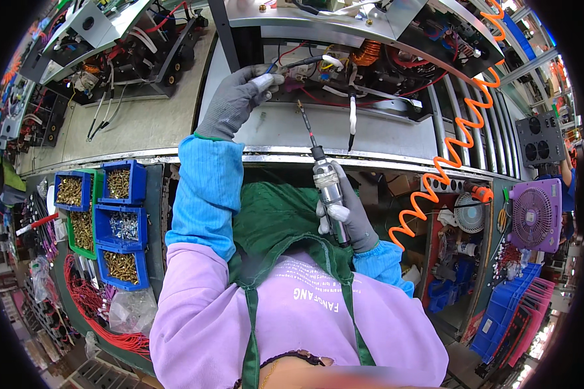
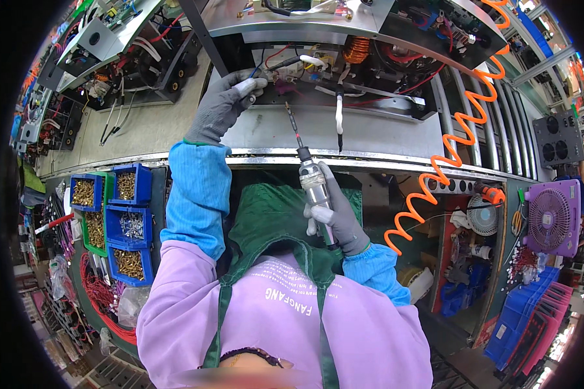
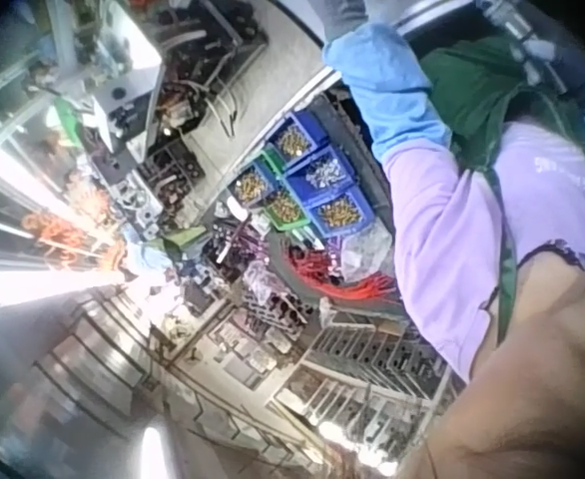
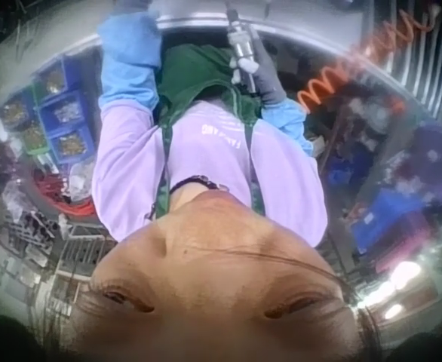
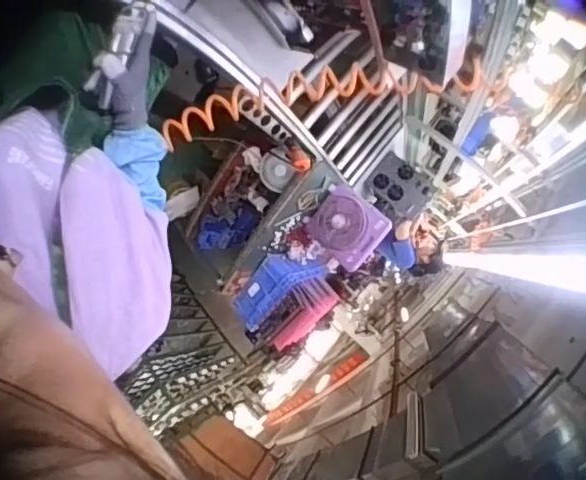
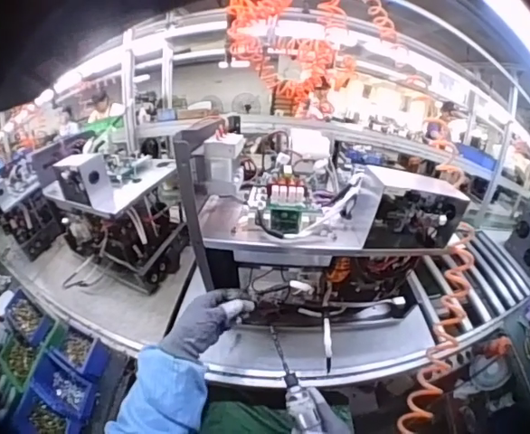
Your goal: The person wires and secures components inside an electronic enclosure using a power screwdriver to fasten them.
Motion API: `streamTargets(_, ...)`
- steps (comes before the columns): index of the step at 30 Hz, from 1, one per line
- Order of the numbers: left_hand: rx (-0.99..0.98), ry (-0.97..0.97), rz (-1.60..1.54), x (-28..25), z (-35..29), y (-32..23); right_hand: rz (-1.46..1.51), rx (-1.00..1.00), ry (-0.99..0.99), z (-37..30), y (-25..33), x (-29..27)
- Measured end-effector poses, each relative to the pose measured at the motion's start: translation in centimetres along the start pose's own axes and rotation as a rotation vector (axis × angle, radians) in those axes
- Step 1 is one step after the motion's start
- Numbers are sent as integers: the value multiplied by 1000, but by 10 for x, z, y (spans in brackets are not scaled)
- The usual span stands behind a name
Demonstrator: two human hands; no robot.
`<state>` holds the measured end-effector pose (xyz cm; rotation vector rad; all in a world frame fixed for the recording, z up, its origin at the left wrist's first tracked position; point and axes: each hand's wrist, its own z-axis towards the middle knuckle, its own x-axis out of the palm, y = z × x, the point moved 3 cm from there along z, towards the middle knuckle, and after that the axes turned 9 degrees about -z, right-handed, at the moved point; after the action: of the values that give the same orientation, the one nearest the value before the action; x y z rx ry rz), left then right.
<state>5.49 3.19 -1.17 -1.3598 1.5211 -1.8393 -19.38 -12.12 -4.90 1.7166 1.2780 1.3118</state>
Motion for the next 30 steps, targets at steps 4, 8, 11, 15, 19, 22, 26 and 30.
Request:
streamTargets(4, -67, 28, -84, -8, 3, 7, -7, 3, -9, 0, -2, 0)
streamTargets(8, 27, -82, 569, -23, 8, 15, -11, -14, -6, 0, -3, 0)
streamTargets(11, 133, -213, 1289, -17, 6, 10, -19, -9, 2, 0, -3, 0)
streamTargets(15, 89, -365, 1570, -1, 1, -5, -26, -19, -4, -1, -3, -2)
streamTargets(19, 118, -366, 1144, -38, 16, 12, -34, -20, -7, -1, -2, 0)
streamTargets(22, -9, -300, 612, -34, 16, 17, -27, -18, -7, -1, -3, -2)
streamTargets(26, -96, -212, 1702, -5, 12, 17, -35, -26, -5, 0, -4, 0)
streamTargets(30, 157, -213, 1712, 1, 16, 9, -34, -38, -19, -2, -4, -2)
